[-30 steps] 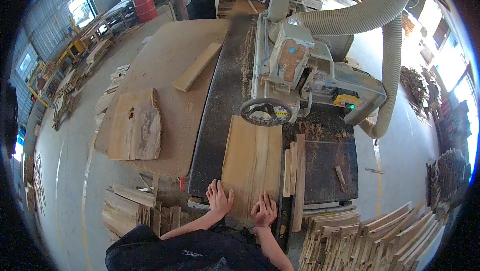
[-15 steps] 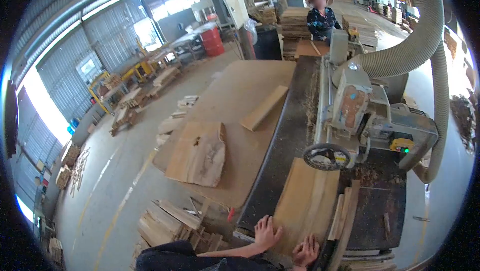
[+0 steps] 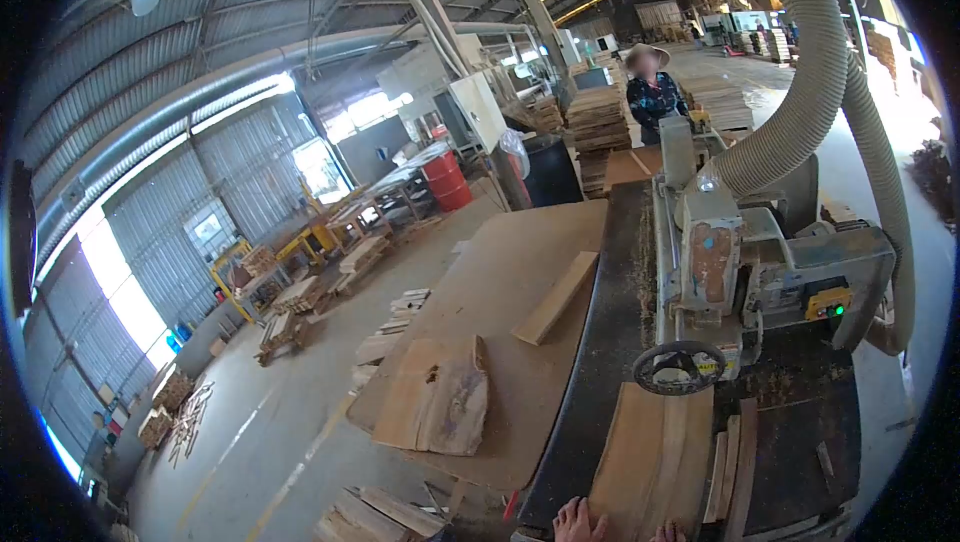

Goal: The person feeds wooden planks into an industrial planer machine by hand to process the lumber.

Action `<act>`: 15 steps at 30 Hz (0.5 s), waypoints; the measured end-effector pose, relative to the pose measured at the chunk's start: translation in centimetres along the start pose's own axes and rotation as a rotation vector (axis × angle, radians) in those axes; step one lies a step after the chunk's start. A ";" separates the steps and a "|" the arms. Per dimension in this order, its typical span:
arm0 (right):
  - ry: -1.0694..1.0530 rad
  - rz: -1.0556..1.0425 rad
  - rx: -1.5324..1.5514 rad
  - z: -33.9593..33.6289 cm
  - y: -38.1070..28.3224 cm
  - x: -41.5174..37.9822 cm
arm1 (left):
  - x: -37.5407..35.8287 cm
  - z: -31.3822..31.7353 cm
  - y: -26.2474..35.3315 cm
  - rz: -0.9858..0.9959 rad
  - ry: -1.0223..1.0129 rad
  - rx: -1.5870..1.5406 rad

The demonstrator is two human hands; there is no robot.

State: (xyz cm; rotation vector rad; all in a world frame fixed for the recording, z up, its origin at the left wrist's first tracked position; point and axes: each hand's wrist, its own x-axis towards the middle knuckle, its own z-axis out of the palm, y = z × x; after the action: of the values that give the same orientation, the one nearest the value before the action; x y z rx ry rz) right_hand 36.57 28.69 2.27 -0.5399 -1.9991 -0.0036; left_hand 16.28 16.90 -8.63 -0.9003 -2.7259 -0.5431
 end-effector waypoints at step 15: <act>-0.141 0.826 0.561 6.4 -0.9 -11.5 | -0.9 -1.3 -1.4 0.006 -0.010 0.126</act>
State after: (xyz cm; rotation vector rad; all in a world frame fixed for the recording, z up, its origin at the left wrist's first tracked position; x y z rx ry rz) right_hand 35.11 25.08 -10.32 -0.9587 -1.6628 1.0841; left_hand 16.23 14.88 -8.15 -0.8815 -2.7298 -0.3614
